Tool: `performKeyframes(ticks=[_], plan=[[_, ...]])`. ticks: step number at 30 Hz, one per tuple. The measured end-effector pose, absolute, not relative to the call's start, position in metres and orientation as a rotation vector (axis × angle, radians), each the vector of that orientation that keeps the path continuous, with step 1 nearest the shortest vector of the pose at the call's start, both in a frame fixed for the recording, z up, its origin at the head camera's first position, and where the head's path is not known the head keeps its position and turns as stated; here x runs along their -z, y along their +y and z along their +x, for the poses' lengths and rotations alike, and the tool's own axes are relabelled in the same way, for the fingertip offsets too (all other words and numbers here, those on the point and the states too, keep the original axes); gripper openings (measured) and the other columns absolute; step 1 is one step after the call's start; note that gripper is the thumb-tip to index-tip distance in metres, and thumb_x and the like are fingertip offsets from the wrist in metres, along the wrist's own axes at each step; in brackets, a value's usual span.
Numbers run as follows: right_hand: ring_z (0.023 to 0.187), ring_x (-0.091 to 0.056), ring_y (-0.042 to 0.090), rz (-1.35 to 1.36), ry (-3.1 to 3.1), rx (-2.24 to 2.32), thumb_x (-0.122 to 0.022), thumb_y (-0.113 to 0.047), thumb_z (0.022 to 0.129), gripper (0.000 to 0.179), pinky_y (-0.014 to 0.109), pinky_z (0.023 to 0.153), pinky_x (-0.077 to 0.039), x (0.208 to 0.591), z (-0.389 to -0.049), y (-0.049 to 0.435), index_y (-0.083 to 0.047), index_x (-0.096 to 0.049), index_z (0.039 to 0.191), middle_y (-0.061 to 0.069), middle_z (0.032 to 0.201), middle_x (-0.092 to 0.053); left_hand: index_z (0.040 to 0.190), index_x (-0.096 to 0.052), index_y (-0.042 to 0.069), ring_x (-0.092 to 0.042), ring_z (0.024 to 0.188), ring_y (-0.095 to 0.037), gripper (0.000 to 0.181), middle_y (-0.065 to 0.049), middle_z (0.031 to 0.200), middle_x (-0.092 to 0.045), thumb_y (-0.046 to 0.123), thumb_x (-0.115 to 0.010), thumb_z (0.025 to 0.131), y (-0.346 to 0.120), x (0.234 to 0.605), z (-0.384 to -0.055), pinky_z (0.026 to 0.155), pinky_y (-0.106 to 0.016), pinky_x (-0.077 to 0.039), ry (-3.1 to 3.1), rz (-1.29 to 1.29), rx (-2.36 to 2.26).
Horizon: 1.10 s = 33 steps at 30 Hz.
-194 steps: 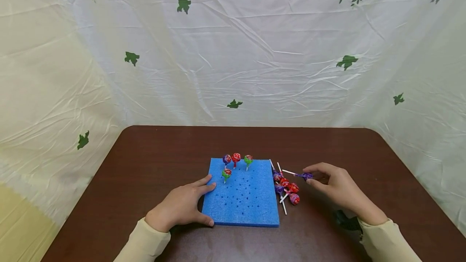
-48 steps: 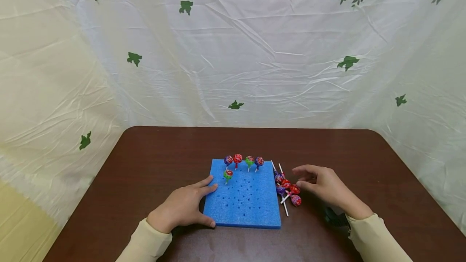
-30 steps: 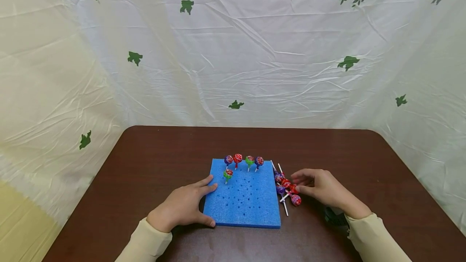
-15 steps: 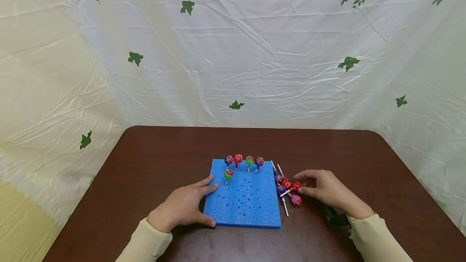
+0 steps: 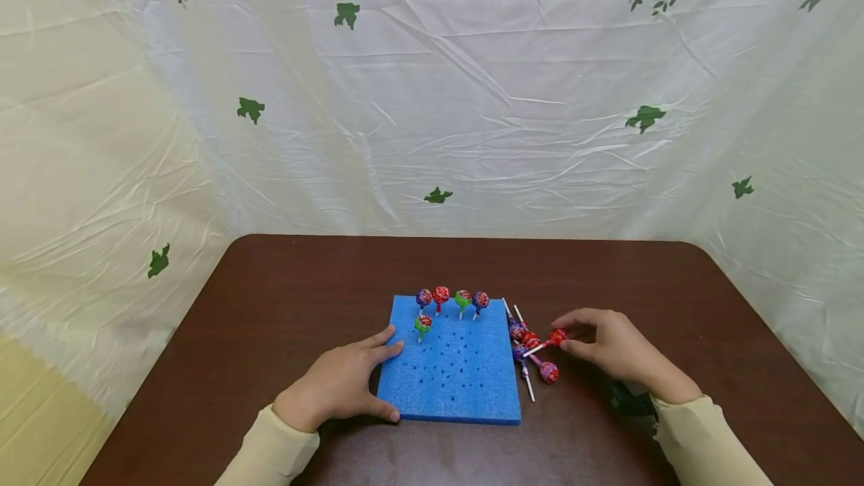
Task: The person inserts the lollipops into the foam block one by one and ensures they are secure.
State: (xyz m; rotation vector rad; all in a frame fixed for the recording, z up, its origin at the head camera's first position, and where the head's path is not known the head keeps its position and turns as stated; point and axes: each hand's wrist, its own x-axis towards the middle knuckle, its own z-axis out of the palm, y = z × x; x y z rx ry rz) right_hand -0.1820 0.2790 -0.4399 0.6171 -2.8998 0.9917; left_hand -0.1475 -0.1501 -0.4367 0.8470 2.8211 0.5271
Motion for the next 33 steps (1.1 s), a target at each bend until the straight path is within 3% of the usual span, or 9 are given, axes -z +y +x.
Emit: performKeyframes(ticks=[14, 33], plan=[[0.083, -0.068, 0.015, 0.688, -2.699, -1.211, -0.078, -0.005, 0.086, 0.028, 0.028, 0.07, -0.057, 0.426, -0.178, 0.268, -0.01, -0.07, 0.113, -0.002, 0.098, -0.07, 0.146, -0.052, 0.012, -0.047, 0.135, -0.032, 0.099, -0.009, 0.158, -0.035, 0.062, -0.085, 0.067, -0.15, 0.435, -0.147, 0.098, -0.052, -0.047, 2.82, 0.851, -0.538], [0.084, -0.068, 0.014, 0.81, -2.604, -1.286, -0.075, -0.001, 0.088, 0.034, 0.03, 0.069, -0.057, 0.416, -0.179, 0.228, -0.01, -0.069, 0.12, -0.003, 0.105, -0.069, 0.146, -0.053, 0.012, -0.047, 0.135, -0.031, 0.099, -0.008, 0.159, -0.034, 0.064, -0.083, 0.067, -0.151, 0.437, -0.147, 0.098, -0.051, -0.047, 2.824, 0.853, -0.527]])
